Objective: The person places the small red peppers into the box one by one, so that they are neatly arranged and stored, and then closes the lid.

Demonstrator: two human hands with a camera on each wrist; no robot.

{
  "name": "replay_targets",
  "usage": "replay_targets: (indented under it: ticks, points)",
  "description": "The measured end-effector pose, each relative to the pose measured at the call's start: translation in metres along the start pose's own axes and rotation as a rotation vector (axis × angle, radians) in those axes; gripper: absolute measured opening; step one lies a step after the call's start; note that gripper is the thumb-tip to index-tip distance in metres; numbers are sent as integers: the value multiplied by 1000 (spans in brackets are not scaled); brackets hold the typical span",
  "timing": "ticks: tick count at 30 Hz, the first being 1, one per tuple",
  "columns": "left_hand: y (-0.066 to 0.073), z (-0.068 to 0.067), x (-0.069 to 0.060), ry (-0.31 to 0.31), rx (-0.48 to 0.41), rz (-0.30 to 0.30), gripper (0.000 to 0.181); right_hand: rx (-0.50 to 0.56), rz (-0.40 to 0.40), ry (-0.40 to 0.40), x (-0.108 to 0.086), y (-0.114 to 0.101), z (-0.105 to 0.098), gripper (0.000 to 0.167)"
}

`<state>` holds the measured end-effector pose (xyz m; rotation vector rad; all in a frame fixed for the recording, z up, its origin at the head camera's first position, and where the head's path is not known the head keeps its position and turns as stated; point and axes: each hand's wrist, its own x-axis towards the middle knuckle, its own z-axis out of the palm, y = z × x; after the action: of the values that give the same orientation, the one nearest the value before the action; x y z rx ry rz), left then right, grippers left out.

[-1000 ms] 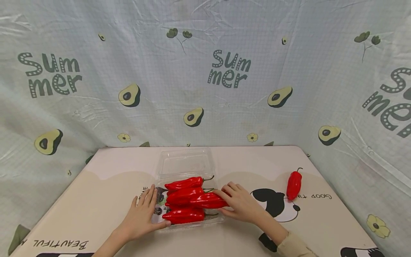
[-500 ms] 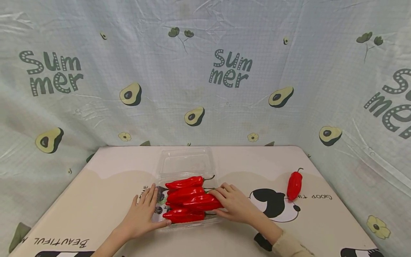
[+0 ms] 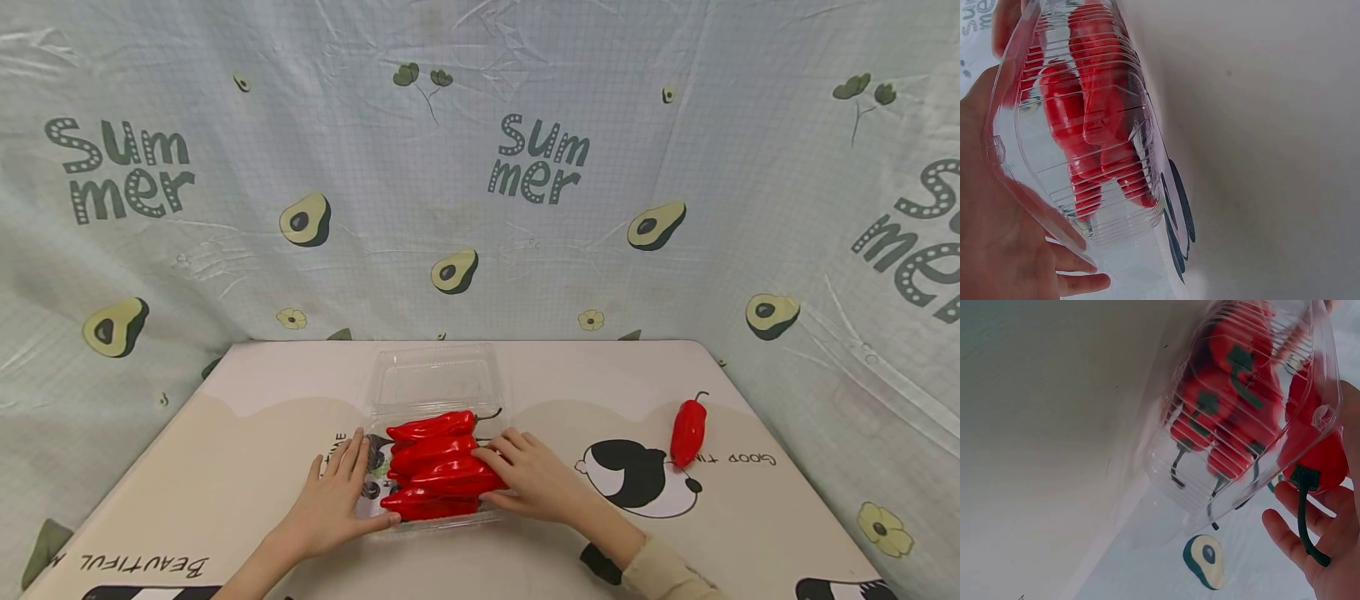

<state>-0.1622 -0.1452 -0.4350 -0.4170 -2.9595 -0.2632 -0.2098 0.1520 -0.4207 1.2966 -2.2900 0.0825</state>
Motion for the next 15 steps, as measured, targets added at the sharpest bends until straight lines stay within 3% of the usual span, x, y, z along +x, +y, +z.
replay_targets:
  ticks: [15]
  points:
    - [1,-1,1,-5,-12,0,110,7,29,-76,7,-9,1,52]
